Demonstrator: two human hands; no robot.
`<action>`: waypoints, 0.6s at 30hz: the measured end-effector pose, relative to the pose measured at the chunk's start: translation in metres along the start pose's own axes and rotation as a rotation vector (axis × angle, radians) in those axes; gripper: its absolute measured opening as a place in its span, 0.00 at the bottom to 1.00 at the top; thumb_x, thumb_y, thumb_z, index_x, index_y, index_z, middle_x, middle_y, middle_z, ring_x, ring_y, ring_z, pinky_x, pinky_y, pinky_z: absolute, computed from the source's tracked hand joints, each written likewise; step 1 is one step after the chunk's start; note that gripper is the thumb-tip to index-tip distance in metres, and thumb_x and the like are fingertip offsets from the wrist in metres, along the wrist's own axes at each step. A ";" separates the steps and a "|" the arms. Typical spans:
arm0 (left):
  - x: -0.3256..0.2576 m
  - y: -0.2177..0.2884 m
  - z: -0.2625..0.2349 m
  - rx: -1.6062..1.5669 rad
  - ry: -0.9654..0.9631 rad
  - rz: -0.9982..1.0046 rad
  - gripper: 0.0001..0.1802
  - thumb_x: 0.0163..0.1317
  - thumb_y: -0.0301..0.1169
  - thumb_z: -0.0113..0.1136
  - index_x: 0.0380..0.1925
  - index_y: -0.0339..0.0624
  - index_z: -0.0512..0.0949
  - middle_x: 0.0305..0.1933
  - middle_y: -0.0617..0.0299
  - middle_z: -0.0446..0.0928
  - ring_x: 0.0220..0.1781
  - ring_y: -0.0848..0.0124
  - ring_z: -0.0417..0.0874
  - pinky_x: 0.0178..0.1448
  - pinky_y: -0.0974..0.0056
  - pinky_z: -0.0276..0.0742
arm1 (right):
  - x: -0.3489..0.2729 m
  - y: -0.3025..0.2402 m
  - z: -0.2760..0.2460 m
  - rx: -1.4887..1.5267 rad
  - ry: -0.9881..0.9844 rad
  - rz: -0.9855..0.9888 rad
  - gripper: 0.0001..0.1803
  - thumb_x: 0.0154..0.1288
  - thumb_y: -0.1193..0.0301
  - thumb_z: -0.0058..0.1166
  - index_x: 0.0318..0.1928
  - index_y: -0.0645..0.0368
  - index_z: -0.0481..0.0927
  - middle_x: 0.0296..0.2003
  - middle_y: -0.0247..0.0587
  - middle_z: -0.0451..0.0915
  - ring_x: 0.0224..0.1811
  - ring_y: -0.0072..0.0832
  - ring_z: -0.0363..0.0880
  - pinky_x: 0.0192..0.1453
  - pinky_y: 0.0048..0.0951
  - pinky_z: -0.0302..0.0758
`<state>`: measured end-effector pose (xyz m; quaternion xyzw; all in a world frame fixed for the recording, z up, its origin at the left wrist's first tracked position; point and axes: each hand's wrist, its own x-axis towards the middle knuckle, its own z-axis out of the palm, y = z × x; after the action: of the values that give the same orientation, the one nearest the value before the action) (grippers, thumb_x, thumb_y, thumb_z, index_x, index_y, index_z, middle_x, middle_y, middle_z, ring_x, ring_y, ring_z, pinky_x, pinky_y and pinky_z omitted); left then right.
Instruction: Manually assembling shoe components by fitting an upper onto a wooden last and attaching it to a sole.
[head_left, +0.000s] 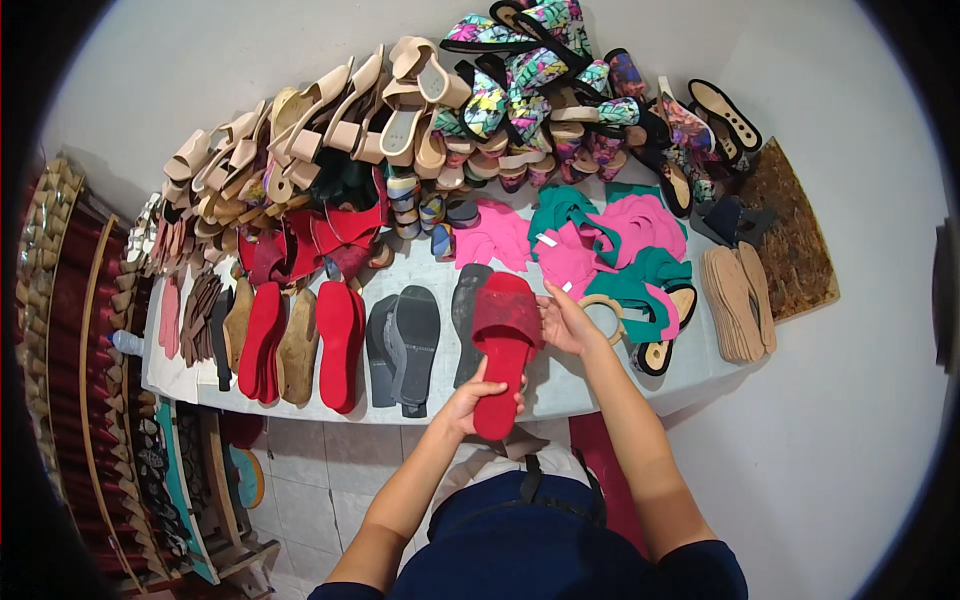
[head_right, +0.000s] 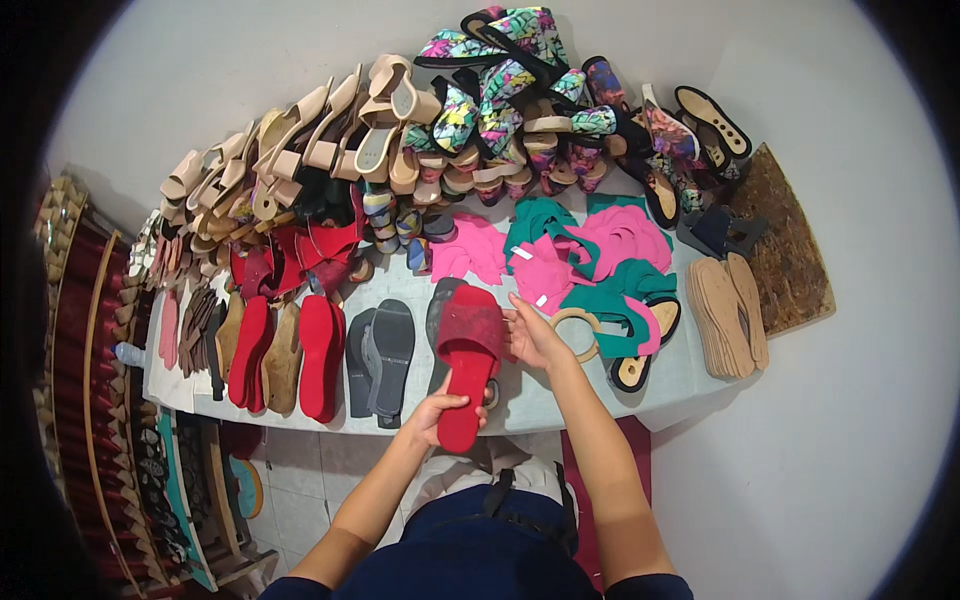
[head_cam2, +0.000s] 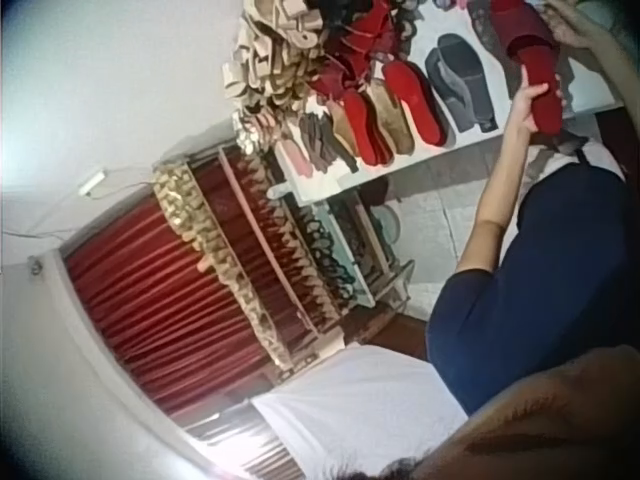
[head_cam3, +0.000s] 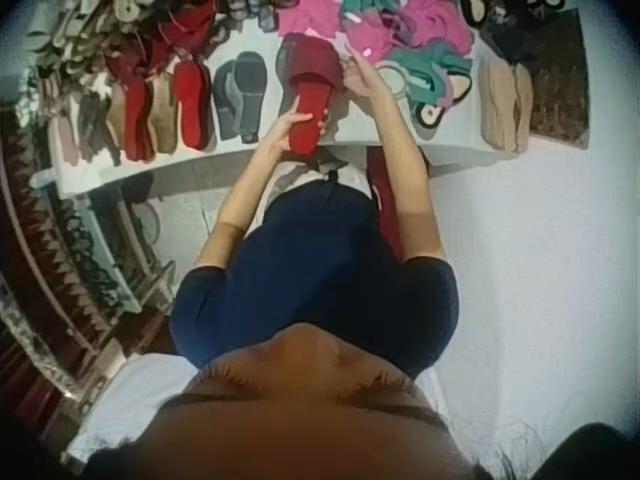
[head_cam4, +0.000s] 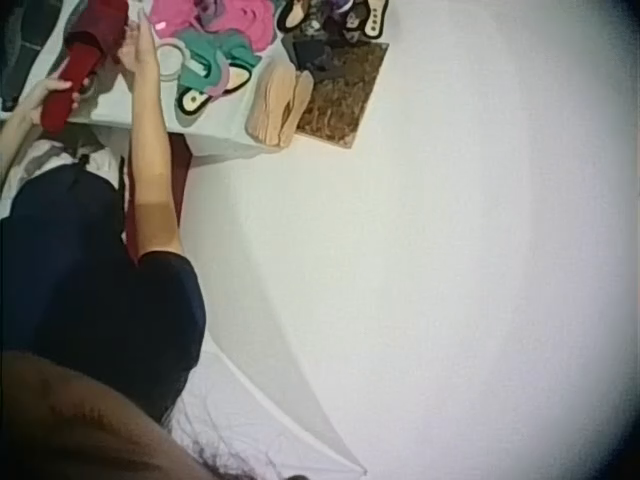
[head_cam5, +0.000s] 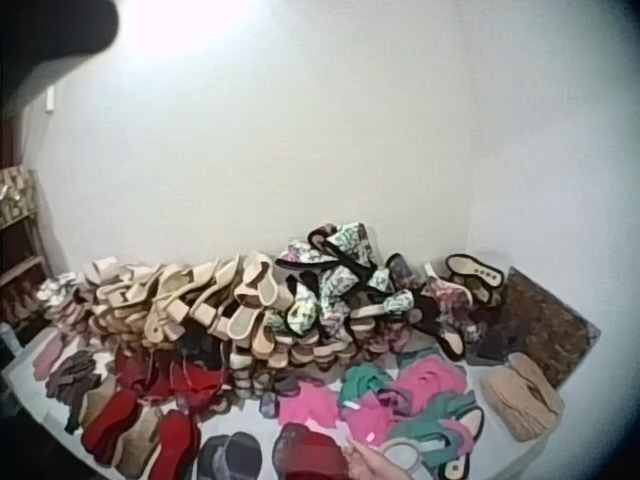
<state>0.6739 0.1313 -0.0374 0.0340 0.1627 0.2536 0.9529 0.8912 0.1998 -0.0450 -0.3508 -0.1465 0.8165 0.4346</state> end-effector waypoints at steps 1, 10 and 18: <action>0.001 -0.002 -0.001 0.020 -0.003 -0.038 0.38 0.51 0.18 0.48 0.58 0.67 0.50 0.46 0.52 0.67 0.38 0.63 0.73 0.43 0.55 0.74 | 0.002 -0.006 0.002 0.038 -0.077 0.029 0.23 0.60 0.55 0.45 0.45 0.63 0.71 0.38 0.39 0.75 0.41 0.28 0.73 0.46 0.29 0.70; 0.008 0.005 0.024 0.204 0.136 -0.021 0.34 0.55 0.21 0.47 0.59 0.58 0.47 0.45 0.52 0.68 0.38 0.61 0.76 0.43 0.56 0.75 | 0.031 -0.033 0.006 -0.673 0.303 -0.163 0.11 0.52 0.74 0.54 0.37 0.63 0.77 0.29 0.37 0.77 0.28 0.20 0.75 0.29 0.18 0.69; 0.016 0.033 0.017 0.856 0.478 0.136 0.19 0.59 0.35 0.50 0.47 0.36 0.63 0.37 0.61 0.74 0.35 0.77 0.74 0.39 0.72 0.71 | 0.071 -0.038 -0.007 -0.928 0.427 -0.369 0.11 0.48 0.72 0.56 0.34 0.64 0.80 0.26 0.40 0.79 0.27 0.23 0.76 0.34 0.22 0.71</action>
<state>0.6769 0.1682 -0.0211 0.3738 0.4635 0.2265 0.7708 0.8925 0.2786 -0.0612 -0.6324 -0.4592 0.4868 0.3903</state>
